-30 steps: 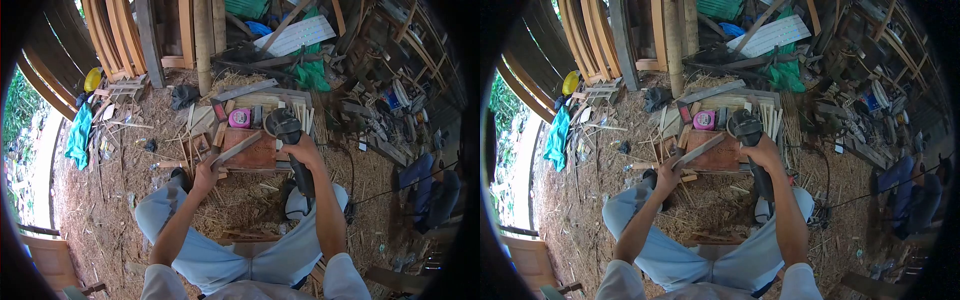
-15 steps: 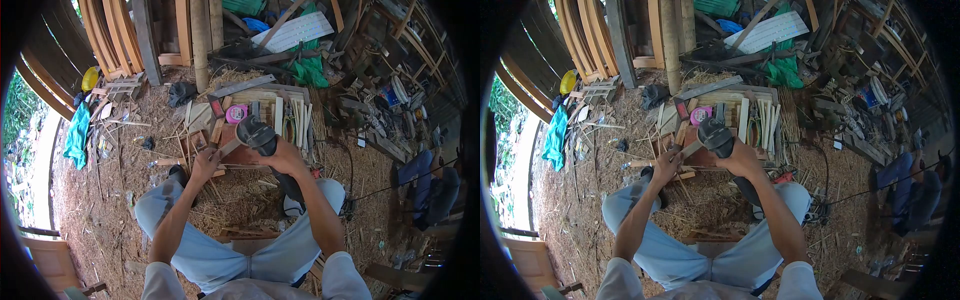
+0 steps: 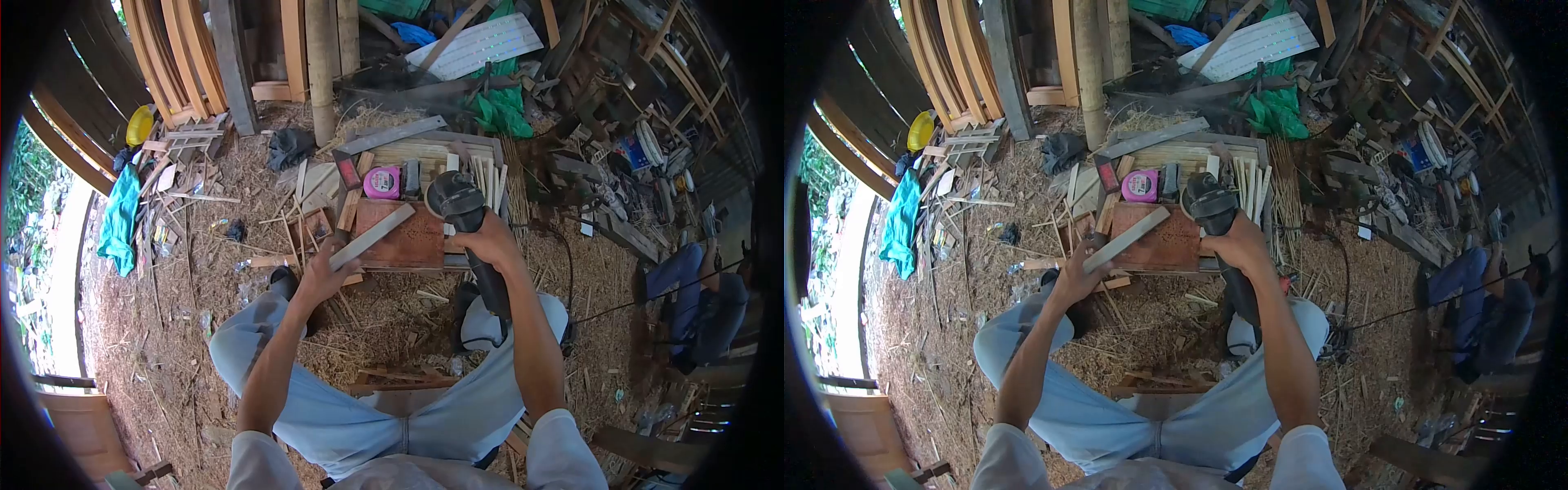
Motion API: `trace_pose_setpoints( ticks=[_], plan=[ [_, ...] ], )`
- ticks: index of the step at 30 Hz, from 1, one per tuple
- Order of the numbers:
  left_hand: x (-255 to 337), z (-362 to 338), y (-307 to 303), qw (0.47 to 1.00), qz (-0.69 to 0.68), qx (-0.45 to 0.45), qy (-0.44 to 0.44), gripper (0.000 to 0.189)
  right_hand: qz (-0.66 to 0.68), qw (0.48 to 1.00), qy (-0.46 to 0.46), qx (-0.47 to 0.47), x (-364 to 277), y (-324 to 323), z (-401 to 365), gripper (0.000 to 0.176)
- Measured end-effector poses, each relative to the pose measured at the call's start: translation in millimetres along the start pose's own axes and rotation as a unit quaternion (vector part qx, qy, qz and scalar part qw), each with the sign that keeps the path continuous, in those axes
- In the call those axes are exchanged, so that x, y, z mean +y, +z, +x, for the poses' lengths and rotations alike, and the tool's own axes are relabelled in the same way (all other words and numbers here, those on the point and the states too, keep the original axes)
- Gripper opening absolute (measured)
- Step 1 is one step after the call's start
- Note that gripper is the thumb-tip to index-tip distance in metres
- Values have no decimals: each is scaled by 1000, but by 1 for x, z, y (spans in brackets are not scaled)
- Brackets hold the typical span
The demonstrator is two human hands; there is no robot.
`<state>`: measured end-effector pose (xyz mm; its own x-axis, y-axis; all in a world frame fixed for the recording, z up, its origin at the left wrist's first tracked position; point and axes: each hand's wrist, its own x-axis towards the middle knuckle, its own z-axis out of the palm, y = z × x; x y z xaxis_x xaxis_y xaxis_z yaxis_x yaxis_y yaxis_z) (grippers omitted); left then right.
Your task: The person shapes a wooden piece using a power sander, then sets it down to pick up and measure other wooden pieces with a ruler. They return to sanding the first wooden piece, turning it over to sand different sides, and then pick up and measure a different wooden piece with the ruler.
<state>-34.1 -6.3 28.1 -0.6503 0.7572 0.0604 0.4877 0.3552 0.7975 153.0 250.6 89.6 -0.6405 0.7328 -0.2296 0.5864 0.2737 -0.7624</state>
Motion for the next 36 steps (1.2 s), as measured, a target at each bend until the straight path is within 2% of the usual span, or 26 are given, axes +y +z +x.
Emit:
trace_pose_setpoints(
  ticks=[4, 7, 9, 12, 16, 19, 22, 24, 25, 28, 30, 31, 33, 36],
  plan=[
    [3, 1, -3, 999, -15, -8, 44, 23, -14, 999, -30, -11, -16, 0, -15, 52],
    [-1, 6, -2, 995, 66, 15, 75, 20, -19, 998, -51, -22, -22, 7, -20, 56],
    [-2, 8, -2, 986, 144, -13, 80, 19, -13, 996, -76, -51, -32, 11, -27, 60],
    [-4, 10, 0, 985, 149, -17, 81, 20, -12, 993, -96, -67, -42, 18, -34, 63],
    [2, 13, -7, 990, 104, -8, 98, 20, -64, 992, -68, -84, -40, 23, -30, 64],
    [4, 11, -12, 991, 116, -31, 58, 20, -36, 990, -79, -109, -32, 15, -24, 70],
    [-7, 11, -10, 987, 117, -15, 106, 22, -17, 996, -43, -81, -28, 9, -17, 72],
    [-8, 10, -10, 989, 113, -18, 97, 25, 7, 998, -46, -42, -24, 7, -14, 50],
    [-9, 9, -9, 989, 113, -17, 97, 25, 7, 998, -47, -43, -23, 5, -13, 50],
    [-12, 11, -8, 987, 139, -5, 85, 22, 27, 998, -18, -45, -20, 5, -10, 52],
    [-12, 12, -7, 987, 136, -8, 87, 22, 26, 996, -83, -36, -20, 9, -14, 54],
    [-11, 12, -7, 987, 135, -8, 85, 22, 25, 996, -83, -38, -23, 9, -15, 54],
    [-9, 14, -7, 986, 146, -19, 85, 22, -4, 992, -64, -113, -32, 10, -20, 68],
    [-6, 15, -7, 985, 133, -10, 110, 25, -10, 993, -47, -112, -40, 17, -26, 63]
  ],
)
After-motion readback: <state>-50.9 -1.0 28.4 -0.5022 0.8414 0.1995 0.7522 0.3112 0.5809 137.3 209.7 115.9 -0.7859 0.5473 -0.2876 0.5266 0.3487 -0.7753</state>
